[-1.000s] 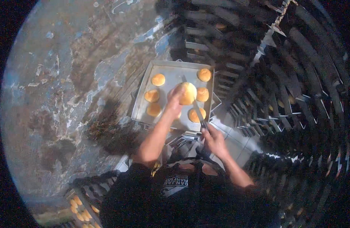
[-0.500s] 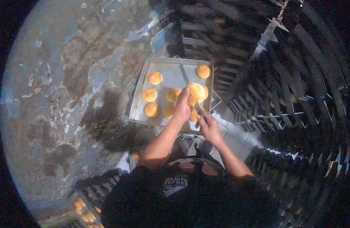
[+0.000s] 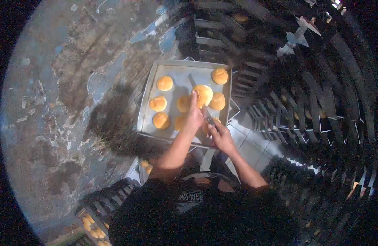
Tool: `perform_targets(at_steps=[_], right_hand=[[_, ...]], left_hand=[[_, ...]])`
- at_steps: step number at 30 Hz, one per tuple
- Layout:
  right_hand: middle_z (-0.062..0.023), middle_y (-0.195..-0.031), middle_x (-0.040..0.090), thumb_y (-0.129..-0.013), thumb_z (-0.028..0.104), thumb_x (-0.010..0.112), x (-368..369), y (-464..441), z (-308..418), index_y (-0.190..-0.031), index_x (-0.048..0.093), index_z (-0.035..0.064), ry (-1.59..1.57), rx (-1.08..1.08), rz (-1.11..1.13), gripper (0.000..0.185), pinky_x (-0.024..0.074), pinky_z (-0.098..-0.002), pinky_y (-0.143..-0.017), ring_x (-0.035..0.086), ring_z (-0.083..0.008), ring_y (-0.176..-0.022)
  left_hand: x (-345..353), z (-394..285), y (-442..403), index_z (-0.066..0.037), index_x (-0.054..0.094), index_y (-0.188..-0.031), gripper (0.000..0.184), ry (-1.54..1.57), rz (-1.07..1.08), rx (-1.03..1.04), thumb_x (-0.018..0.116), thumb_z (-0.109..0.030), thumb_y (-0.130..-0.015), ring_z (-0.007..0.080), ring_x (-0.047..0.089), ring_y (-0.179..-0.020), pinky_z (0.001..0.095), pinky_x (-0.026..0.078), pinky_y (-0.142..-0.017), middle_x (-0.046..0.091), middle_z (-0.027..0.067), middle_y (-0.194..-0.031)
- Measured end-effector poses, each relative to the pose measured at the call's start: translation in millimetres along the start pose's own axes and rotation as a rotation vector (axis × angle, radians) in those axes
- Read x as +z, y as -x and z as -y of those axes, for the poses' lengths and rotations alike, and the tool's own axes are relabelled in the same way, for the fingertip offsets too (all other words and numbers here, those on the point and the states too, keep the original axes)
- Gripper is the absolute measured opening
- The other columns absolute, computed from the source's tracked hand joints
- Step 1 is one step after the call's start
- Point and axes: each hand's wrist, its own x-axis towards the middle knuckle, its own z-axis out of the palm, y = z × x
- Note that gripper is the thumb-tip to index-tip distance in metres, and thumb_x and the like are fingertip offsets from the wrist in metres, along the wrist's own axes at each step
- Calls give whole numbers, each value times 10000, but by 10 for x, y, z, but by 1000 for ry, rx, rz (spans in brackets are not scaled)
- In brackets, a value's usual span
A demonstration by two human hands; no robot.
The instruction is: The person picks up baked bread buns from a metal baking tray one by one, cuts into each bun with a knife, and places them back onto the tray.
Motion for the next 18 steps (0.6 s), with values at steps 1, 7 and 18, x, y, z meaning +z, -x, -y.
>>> perform_targets(at_steps=[1, 7, 18], right_hand=[[0, -741, 609, -1033, 279, 518, -13, 44, 23, -1134, 610, 8, 72, -51, -25, 304, 412, -244, -544, 508, -63, -594], [1, -723, 621, -1028, 282, 544, -382, 980, -469, -1018, 625, 28, -28, 154, 32, 267, 405, -239, -580, 522, -65, -631], [23, -671, 615, -1024, 286, 560, -570, 1279, -592, -1061, 620, 52, -31, 373, -167, 244, 328, -233, -445, 443, -42, -499]], left_hand=[[2, -81, -131, -167, 613, -1196, 506, -43, -81, 81, 662, -567, -890, 116, 600, -1007, 276, 481, -805, 655, -46, -1115], [-169, -703, -1020, -86, 580, -1283, 556, -239, -319, 217, 653, -503, -922, 169, 587, -1144, 320, 459, -943, 642, 80, -1239], [-1216, -1795, -1639, -13, 599, -1256, 567, -1747, -737, 603, 610, -452, -897, 398, 595, -1154, 469, 439, -1013, 640, 232, -1209]])
